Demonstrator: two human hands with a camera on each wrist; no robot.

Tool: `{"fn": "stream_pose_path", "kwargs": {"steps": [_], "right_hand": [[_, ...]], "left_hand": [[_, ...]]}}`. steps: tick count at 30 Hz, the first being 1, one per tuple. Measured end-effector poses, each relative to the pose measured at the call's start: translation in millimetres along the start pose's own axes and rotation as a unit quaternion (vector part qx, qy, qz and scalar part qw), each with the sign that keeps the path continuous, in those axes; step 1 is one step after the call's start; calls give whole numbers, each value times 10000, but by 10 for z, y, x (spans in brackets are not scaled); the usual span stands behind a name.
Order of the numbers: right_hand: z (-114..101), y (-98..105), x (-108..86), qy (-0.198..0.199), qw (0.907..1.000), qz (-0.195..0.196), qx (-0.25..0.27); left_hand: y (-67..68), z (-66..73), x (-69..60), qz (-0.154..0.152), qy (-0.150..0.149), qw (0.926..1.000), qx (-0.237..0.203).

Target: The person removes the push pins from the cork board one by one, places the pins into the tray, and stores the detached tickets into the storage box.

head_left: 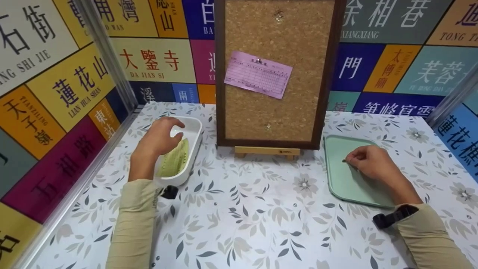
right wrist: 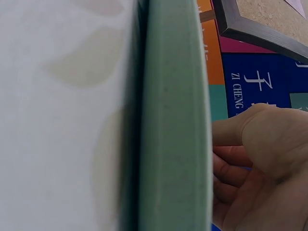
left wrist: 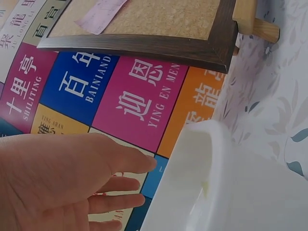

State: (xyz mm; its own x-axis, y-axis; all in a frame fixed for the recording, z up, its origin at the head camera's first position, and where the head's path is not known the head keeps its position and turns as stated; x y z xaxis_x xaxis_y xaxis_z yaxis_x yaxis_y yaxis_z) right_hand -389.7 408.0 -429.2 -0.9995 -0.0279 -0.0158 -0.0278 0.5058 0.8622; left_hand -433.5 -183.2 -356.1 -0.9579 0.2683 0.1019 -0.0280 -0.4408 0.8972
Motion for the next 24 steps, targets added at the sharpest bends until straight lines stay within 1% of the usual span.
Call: {"fn": "stream_pose_path", "kwargs": {"steps": [3, 7, 13, 14, 16, 17, 21, 24], "right_hand": [[-47, 56, 5, 40, 9996, 261, 52], [-169, 189, -18, 233, 9965, 806, 10], [-394, 334, -73, 420, 9884, 1455, 57], [-444, 351, -82, 476, 9864, 1572, 78], [-551, 383, -100, 582, 9815, 1819, 146], [-609, 398, -107, 649, 9786, 1941, 191], [-861, 478, -127, 975, 9639, 2448, 383], [-1065, 530, -111, 1252, 9530, 2712, 515]], "left_hand": [[34, 1, -1, 32, 130, 9999, -46], [72, 51, 7, 156, 216, 9995, -160], [188, 258, 28, 669, -168, 9972, -293], [212, 301, 27, 778, -247, 9962, -317], [250, 375, 15, 966, -277, 9941, -405], [270, 417, 10, 1092, -338, 9925, -442], [332, 603, -1, 1531, -613, 9843, -629], [359, 722, 13, 1802, -773, 9773, -797]]}}
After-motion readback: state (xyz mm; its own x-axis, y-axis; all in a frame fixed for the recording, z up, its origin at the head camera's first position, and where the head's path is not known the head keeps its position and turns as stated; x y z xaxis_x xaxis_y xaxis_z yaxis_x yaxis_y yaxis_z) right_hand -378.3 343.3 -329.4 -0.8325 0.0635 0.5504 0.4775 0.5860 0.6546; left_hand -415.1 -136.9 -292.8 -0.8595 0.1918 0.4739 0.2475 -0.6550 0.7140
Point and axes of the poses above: each hand's wrist, its own x-axis towards the middle knuckle, its own y-axis out of the back of the hand, z = x × y, the point moved 10 cm from there along x, towards the middle knuckle, and after that the axes turned 1 degree about -y, right-handed, at the moved point
